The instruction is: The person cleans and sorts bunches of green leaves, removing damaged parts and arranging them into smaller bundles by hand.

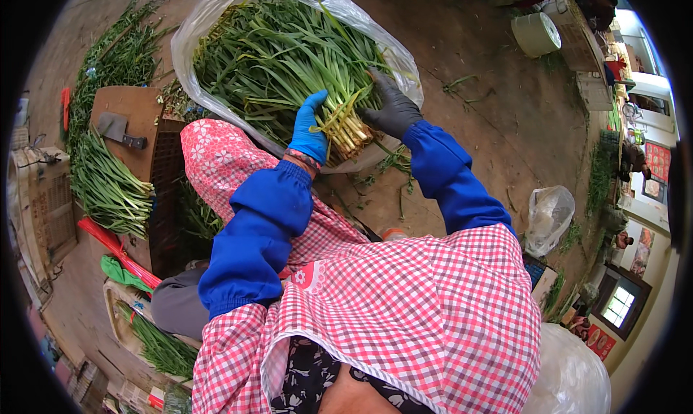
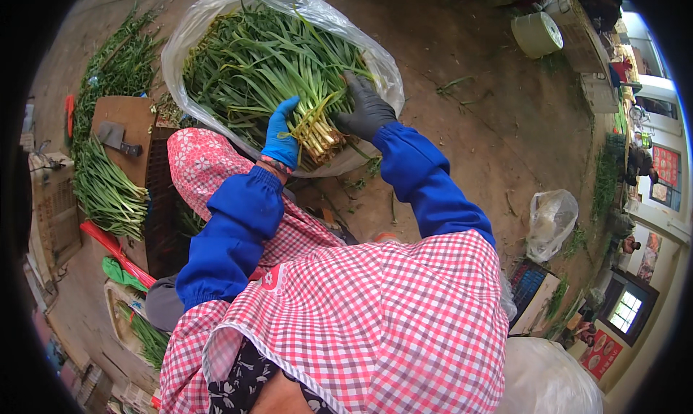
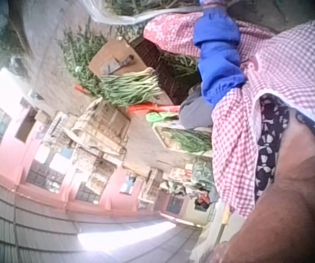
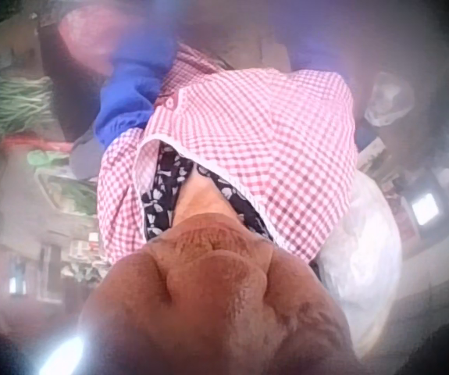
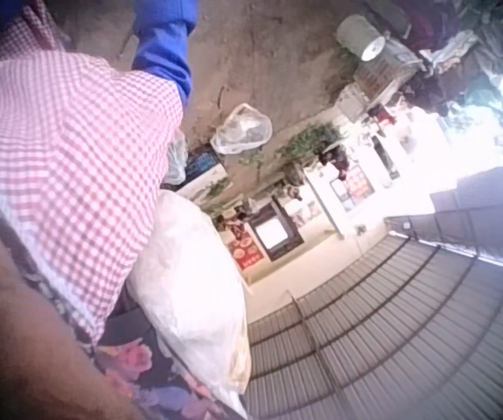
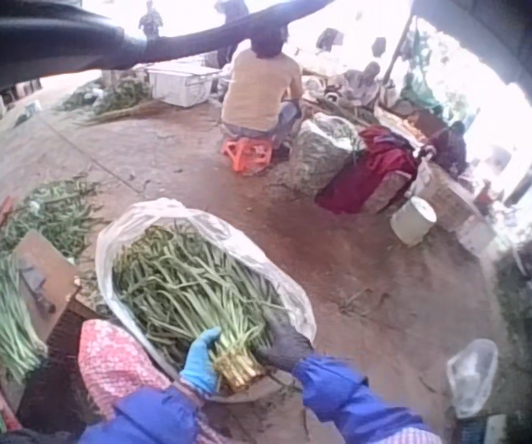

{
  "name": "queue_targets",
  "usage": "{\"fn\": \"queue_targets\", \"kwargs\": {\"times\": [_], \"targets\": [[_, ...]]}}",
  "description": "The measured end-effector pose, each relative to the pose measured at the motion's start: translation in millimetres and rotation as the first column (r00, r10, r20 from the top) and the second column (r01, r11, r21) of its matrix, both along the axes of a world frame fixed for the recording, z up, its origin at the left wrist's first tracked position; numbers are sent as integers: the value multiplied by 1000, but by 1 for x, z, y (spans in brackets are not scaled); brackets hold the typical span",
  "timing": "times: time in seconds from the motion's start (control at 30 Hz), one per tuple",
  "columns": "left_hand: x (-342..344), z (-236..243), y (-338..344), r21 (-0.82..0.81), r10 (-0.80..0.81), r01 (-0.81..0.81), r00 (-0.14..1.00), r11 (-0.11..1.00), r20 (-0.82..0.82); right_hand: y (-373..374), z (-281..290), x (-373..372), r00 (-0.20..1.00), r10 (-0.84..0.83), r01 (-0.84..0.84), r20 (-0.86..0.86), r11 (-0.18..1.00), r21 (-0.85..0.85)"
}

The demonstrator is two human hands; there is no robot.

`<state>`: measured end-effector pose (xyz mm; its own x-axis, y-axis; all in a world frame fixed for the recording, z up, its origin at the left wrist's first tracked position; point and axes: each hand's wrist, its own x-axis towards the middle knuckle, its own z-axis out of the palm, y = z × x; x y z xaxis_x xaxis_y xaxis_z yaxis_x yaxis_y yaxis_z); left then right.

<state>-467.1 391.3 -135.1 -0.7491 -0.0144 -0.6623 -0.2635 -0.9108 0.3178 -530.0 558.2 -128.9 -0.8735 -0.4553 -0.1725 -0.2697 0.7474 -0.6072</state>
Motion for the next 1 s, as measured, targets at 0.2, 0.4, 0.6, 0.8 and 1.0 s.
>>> {"fn": "queue_targets", "kwargs": {"times": [0.2,0.4,0.6,0.8,1.0], "targets": [[6,8,-32,116,-107,108,994,987,-21,11,-57,-18,993,-73,84,-93,990,114],[12,54,-73,488,-81,223,952,844,-295,54,-122,-41,988,-129,147,90,960,-236],[35,17,-75,73,-175,177,984,981,-42,43,-9,-3,951,-153,127,-268,985,-113],[36,30,-72,-9,-225,226,974,974,31,-19,45,33,997,-74,67,3,889,-453],[41,21,-75,54,-215,214,977,975,-3,-53,25,28,994,97,-79,-40,940,332]]}}
